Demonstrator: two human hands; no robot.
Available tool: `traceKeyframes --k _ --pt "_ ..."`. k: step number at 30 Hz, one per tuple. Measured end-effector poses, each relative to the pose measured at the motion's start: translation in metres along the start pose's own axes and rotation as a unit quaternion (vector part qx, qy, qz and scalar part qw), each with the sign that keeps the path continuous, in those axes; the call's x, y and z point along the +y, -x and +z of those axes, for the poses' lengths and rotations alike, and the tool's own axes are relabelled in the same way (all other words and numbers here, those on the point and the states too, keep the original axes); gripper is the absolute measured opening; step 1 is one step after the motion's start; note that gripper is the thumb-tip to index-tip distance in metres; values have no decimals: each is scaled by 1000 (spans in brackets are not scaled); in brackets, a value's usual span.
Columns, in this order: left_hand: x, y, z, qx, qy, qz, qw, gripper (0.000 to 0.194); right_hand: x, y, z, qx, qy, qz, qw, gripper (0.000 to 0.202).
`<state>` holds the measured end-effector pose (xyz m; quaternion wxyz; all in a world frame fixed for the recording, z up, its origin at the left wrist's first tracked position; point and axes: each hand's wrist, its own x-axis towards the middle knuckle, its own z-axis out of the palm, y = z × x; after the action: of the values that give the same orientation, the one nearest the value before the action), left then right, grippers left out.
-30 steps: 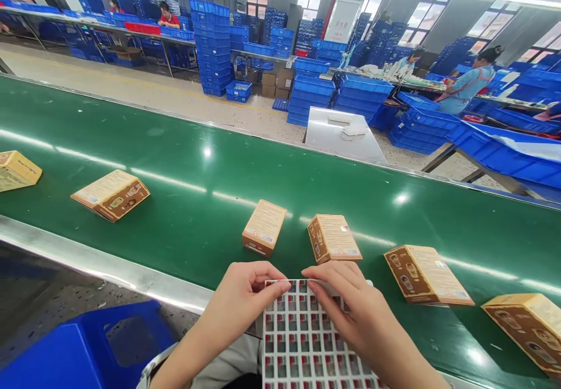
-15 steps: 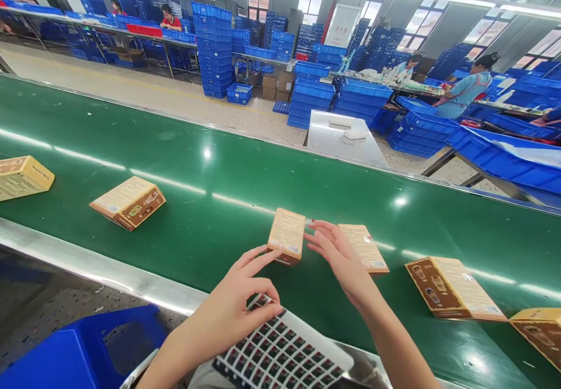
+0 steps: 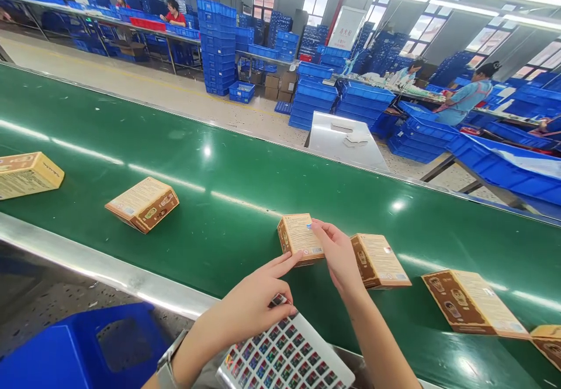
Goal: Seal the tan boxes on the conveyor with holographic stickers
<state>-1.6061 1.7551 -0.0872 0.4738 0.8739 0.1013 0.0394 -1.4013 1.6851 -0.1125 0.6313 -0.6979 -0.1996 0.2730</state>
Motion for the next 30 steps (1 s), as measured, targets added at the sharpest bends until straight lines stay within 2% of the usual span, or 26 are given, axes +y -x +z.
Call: traceKeyframes --k 11,16,19,21,23,24,27,30 --pt "12 -18 9 -14 10 35 999 10 -1 -5 -23 56 120 -56 990 42" --pt "18 -21 13 3 49 55 997 9 -19 -11 -46 80 163 -60 982 45" --pt "24 -16 13 39 84 0 996 10 -42 21 -53 63 191 -108 974 32" --pt "28 -10 12 65 115 -57 990 15 -54 56 -50 -15 250 -177 952 24" --pt "30 -4 12 88 171 -102 976 22 -56 91 -44 -126 290 -235 919 19" --pt "30 -2 12 94 209 -115 967 23 -54 104 -41 -149 300 -261 905 19" --pt "28 6 14 82 308 -133 938 27 -40 122 -33 -144 310 -319 884 22" --pt "26 14 16 81 331 -138 930 31 -31 117 -33 -127 309 -340 879 21"
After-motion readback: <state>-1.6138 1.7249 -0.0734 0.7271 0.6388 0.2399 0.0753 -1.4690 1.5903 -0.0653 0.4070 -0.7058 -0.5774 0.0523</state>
